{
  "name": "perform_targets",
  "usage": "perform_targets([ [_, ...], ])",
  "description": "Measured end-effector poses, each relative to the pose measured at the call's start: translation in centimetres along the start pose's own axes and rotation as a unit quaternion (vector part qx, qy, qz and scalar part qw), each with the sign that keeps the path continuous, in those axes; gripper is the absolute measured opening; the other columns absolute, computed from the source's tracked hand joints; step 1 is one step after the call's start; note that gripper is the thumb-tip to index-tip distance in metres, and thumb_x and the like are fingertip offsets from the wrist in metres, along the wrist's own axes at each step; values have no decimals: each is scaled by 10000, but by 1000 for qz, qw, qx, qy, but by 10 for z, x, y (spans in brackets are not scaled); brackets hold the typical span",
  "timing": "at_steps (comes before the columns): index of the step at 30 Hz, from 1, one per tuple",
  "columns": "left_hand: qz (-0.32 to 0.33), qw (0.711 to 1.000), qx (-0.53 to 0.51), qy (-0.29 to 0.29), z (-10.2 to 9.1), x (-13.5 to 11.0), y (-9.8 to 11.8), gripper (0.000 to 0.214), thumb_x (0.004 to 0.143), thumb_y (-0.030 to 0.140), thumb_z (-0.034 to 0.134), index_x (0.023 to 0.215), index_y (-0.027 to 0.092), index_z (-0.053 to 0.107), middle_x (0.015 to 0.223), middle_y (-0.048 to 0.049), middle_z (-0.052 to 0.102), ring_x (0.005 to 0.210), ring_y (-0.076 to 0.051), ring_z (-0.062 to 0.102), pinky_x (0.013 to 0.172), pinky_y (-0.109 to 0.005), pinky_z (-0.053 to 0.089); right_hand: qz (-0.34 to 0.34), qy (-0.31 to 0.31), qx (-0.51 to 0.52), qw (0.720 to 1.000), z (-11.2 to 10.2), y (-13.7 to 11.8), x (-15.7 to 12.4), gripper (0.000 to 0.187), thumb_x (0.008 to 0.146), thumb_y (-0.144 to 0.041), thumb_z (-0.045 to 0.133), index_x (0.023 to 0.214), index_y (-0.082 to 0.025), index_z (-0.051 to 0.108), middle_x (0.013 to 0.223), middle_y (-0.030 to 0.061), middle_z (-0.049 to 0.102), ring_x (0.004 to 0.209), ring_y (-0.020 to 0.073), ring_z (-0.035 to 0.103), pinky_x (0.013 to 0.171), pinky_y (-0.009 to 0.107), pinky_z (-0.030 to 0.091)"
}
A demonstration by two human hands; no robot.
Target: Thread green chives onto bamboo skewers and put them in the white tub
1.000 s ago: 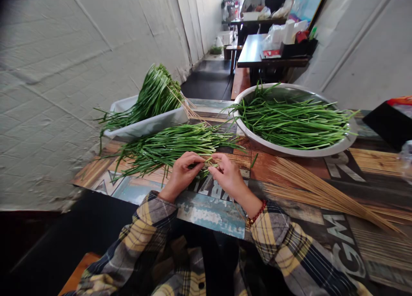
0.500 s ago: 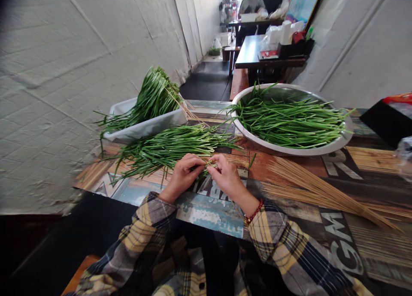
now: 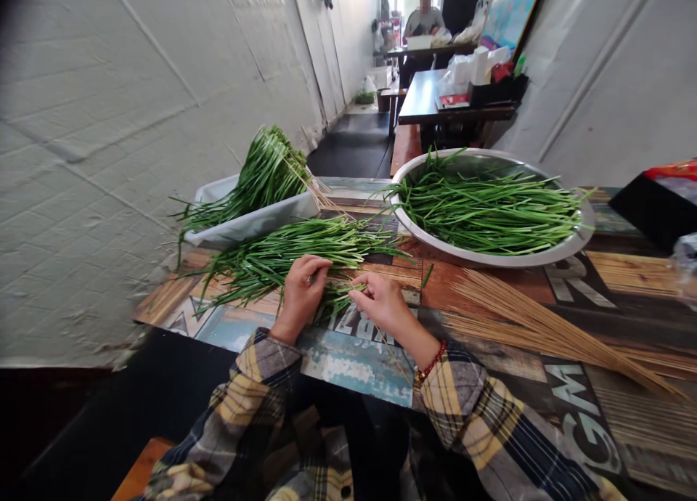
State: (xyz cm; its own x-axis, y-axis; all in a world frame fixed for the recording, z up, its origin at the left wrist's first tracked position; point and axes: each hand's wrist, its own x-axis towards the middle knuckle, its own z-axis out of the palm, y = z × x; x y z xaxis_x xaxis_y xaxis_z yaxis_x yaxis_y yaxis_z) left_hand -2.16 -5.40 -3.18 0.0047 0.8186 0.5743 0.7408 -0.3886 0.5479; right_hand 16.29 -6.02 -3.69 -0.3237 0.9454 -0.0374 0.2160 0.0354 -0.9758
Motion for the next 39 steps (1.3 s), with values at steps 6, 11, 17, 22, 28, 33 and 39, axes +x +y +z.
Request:
perform_targets([
  [6, 38, 987, 134, -85, 3, -1, 1, 155, 876, 173, 563, 939, 199, 702, 928, -61, 648, 893, -211, 517, 783, -342, 389, -35, -30, -26, 999, 1, 6, -1, 181, 774, -248, 599, 940, -174, 606, 555, -47, 577, 438, 108, 541, 425, 209, 406],
  [11, 43, 978, 178, -104, 5, -2, 6, 133, 862, 196, 587, 955, 211, 681, 928, -63, 630, 907, -230, 498, 753, -354, 360, -38, -27, -32, 998, 2, 8, -1, 177, 776, -262, 605, 932, -177, 606, 560, -44, 577, 455, 115, 549, 427, 212, 407],
  [17, 61, 973, 187, -117, 4, -2, 7, 117, 860, 212, 596, 764, 208, 663, 883, -53, 631, 874, -222, 493, 712, -348, 328, -36, -34, -8, 999, 2, 8, -1, 169, 766, -244, 603, 923, -183, 607, 550, -51, 570, 450, 110, 535, 420, 208, 404],
  [22, 27, 989, 122, -75, 4, -1, 8, 77, 860, 178, 577, 805, 196, 628, 893, -39, 651, 906, -207, 525, 772, -339, 356, -32, -3, 20, 999, 3, 8, 0, 197, 770, -273, 603, 945, -182, 615, 558, -49, 562, 434, 106, 520, 400, 208, 404],
  [28, -16, 994, -72, -75, 9, -2, 2, 101, 869, 182, 544, 891, 178, 643, 864, -42, 676, 817, -166, 609, 748, -289, 457, -42, 20, 27, 999, 0, 6, 0, 228, 793, -320, 603, 967, -176, 630, 577, -37, 569, 422, 102, 502, 398, 215, 402],
  [33, 1, 987, -121, -102, 5, -1, 7, 103, 861, 202, 579, 852, 175, 678, 802, -37, 670, 767, -152, 617, 709, -268, 472, -38, 23, 41, 998, 0, 4, 1, 262, 794, -334, 603, 991, -168, 649, 566, -35, 575, 393, 94, 474, 395, 221, 391],
  [39, -2, 983, -145, -116, 3, -2, 11, 91, 853, 162, 585, 835, 170, 674, 792, -28, 670, 753, -142, 616, 702, -254, 468, -24, 24, 55, 998, -1, 1, 1, 275, 774, -332, 607, 980, -160, 662, 552, -30, 566, 408, 101, 483, 388, 220, 394],
])
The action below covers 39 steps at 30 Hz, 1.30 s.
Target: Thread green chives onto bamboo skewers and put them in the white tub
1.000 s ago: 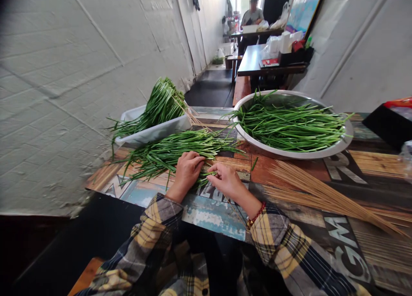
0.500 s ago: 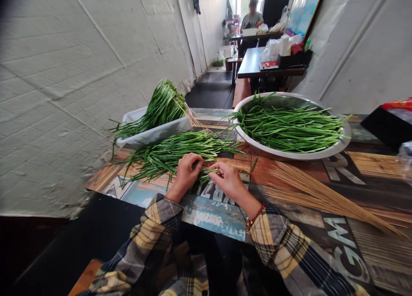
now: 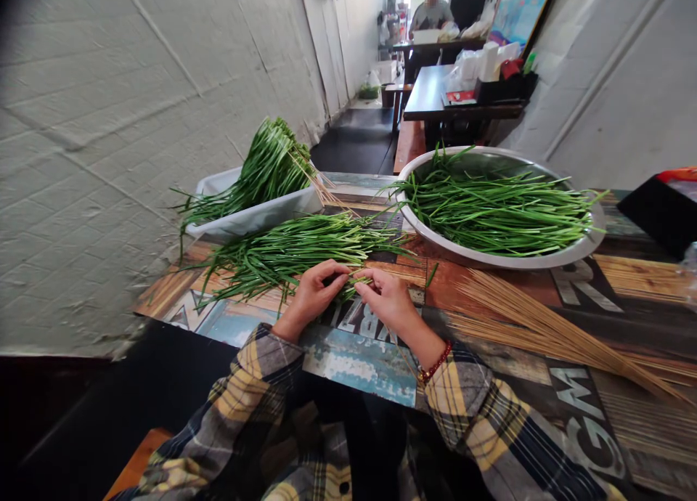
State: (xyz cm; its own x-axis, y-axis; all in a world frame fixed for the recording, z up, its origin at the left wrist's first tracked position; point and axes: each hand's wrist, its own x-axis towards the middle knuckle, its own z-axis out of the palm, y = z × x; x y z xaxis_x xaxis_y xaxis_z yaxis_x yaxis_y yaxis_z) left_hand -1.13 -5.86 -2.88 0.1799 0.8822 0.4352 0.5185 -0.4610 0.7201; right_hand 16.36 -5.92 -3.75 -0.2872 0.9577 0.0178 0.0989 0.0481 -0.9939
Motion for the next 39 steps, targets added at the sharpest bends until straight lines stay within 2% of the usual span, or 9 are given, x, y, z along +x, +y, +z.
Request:
perform_targets([
  [6, 0, 1000, -14, -5, 1, 0, 2, 88, 836, 159, 593, 818, 171, 678, 778, -21, 669, 743, -140, 617, 705, -248, 465, 8, 0, 7, 1000, -1, -1, 0, 284, 775, -343, 607, 984, -158, 655, 561, -32, 551, 432, 102, 491, 393, 215, 393],
  [14, -48, 998, -38, 14, 2, 0, 4, 71, 805, 165, 604, 817, 152, 673, 770, -29, 684, 699, -141, 614, 654, -240, 478, 2, -7, 3, 1000, -1, -3, 0, 282, 765, -328, 610, 975, -147, 659, 560, -24, 552, 456, 111, 504, 391, 210, 396],
  [20, -67, 997, -36, 4, 1, 0, 5, 92, 810, 185, 591, 791, 148, 673, 766, -24, 679, 716, -140, 607, 669, -234, 474, -2, -15, -2, 1000, -1, -2, 0, 298, 766, -320, 601, 992, -140, 675, 549, -33, 546, 407, 92, 472, 380, 208, 392],
  [39, -46, 998, -41, -3, 0, 0, 4, 97, 816, 155, 595, 803, 153, 692, 764, -23, 678, 715, -138, 605, 670, -236, 458, -25, -8, -59, 998, -2, -2, -1, 347, 778, -314, 566, 1030, -115, 698, 539, -17, 557, 417, 111, 486, 399, 226, 372],
])
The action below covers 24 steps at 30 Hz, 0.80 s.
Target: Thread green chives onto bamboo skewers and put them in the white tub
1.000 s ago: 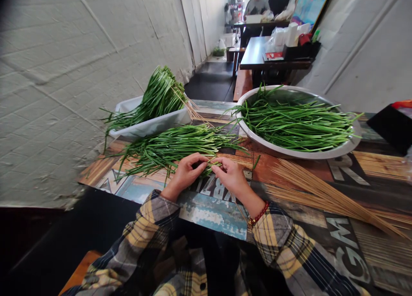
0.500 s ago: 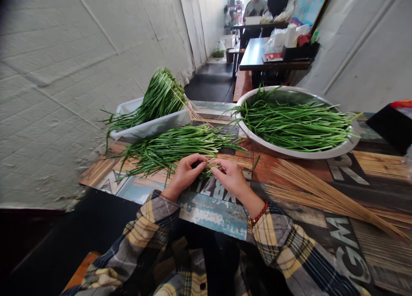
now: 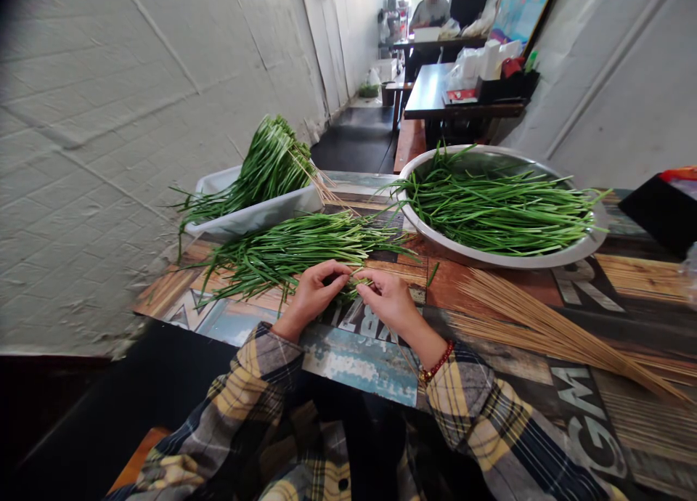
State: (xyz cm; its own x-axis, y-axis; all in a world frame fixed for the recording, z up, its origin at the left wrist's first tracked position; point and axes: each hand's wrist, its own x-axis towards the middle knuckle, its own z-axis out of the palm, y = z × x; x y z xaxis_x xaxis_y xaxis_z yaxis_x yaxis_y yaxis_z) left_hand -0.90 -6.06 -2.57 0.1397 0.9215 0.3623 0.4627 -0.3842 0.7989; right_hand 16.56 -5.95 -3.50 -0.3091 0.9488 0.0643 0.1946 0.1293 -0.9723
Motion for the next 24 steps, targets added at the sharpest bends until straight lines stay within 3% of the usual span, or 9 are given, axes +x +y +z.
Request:
perform_targets([
  [9, 22, 1000, -9, -10, -1, -1, -3, 85, 831, 178, 608, 822, 171, 692, 794, -29, 679, 755, -148, 619, 708, -253, 471, -8, 16, -13, 1000, 2, 4, 0, 250, 794, -283, 572, 978, -150, 677, 554, -27, 565, 412, 101, 482, 411, 221, 372],
  [16, 25, 1000, -7, -12, -1, -1, -6, 82, 834, 175, 606, 822, 171, 687, 794, -32, 668, 760, -155, 615, 720, -266, 470, -7, 6, 24, 1000, 2, 10, 0, 420, 812, -241, 580, 1224, -170, 543, 549, -56, 537, 414, 102, 490, 407, 210, 384],
  [24, 40, 999, -6, -21, 0, -1, -5, 89, 844, 194, 602, 823, 177, 686, 796, -39, 669, 762, -157, 615, 717, -268, 469, -9, 13, 29, 999, 4, 11, 0, 274, 818, -239, 566, 1088, -193, 552, 549, -64, 528, 411, 99, 485, 394, 202, 369],
])
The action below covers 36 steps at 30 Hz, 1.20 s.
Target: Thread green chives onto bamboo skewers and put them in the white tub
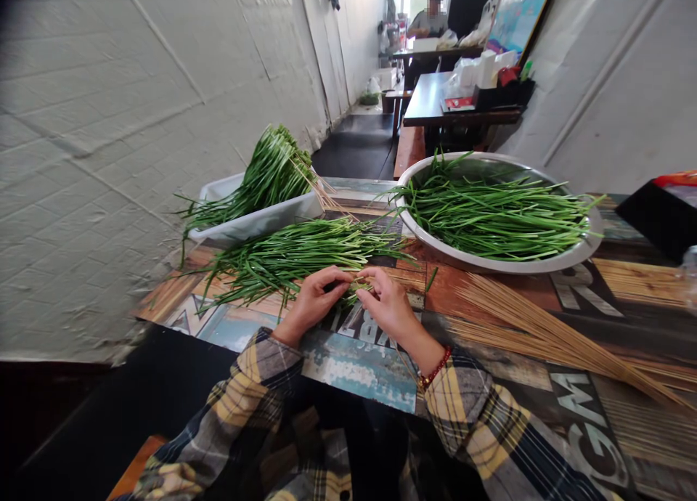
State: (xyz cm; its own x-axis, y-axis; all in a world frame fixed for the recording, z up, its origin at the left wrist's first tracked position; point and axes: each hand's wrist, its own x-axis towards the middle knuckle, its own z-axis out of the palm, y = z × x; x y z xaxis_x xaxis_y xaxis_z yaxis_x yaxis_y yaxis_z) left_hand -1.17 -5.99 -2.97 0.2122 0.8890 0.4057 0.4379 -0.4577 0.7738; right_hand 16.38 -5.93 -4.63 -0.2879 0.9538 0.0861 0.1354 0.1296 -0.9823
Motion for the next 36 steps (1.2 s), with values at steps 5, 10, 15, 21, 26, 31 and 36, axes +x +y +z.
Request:
perform_targets([
  [5, 4, 1000, 1, -21, 0, 0, 2, 120, 862, 212, 583, 821, 177, 690, 774, -40, 645, 746, -154, 601, 698, -265, 461, 8, 5, 6, 1000, 1, 2, 1, 189, 814, -272, 576, 979, -190, 535, 561, -65, 546, 395, 89, 473, 404, 208, 380],
  [10, 17, 998, 8, -59, -1, 0, 4, 130, 871, 206, 567, 833, 175, 687, 794, -45, 640, 769, -157, 598, 708, -268, 464, 21, 9, 29, 999, 1, 3, 3, 187, 797, -302, 601, 916, -186, 515, 560, -65, 555, 389, 90, 495, 395, 207, 386],
  [15, 10, 991, 97, 87, -4, 3, -2, 121, 873, 171, 543, 821, 172, 652, 829, -47, 623, 822, -167, 581, 767, -292, 459, 36, -2, 35, 999, 0, 0, 4, 269, 791, -315, 598, 1006, -160, 553, 571, -56, 557, 391, 91, 499, 386, 208, 392],
  [21, 17, 963, 257, 76, -6, 7, -13, 125, 867, 158, 558, 906, 183, 674, 914, -59, 644, 895, -200, 548, 813, -335, 431, 32, -5, 6, 999, -1, 0, 2, 244, 786, -314, 604, 970, -154, 603, 561, -41, 585, 385, 94, 510, 393, 211, 388],
  [26, 12, 938, 346, 16, -5, 8, -10, 114, 834, 158, 595, 894, 197, 684, 921, -65, 609, 884, -217, 518, 769, -341, 410, 31, -6, 1, 1000, 0, 1, 1, 236, 775, -306, 604, 962, -163, 618, 556, -41, 578, 400, 104, 510, 387, 214, 400],
  [31, 2, 915, 403, 5, -2, 8, -6, 67, 832, 183, 609, 824, 199, 673, 910, -69, 603, 873, -229, 497, 729, -348, 382, 17, -12, 3, 1000, 0, 1, 1, 222, 783, -296, 594, 959, -163, 622, 557, -45, 572, 396, 95, 502, 389, 208, 396],
  [36, 27, 923, 382, 38, -1, 7, -1, 93, 859, 193, 590, 780, 202, 638, 968, -54, 640, 950, -230, 505, 786, -361, 367, 19, -5, 9, 1000, 1, 0, 1, 233, 778, -305, 602, 965, -168, 630, 562, -42, 575, 399, 98, 503, 387, 211, 402],
])
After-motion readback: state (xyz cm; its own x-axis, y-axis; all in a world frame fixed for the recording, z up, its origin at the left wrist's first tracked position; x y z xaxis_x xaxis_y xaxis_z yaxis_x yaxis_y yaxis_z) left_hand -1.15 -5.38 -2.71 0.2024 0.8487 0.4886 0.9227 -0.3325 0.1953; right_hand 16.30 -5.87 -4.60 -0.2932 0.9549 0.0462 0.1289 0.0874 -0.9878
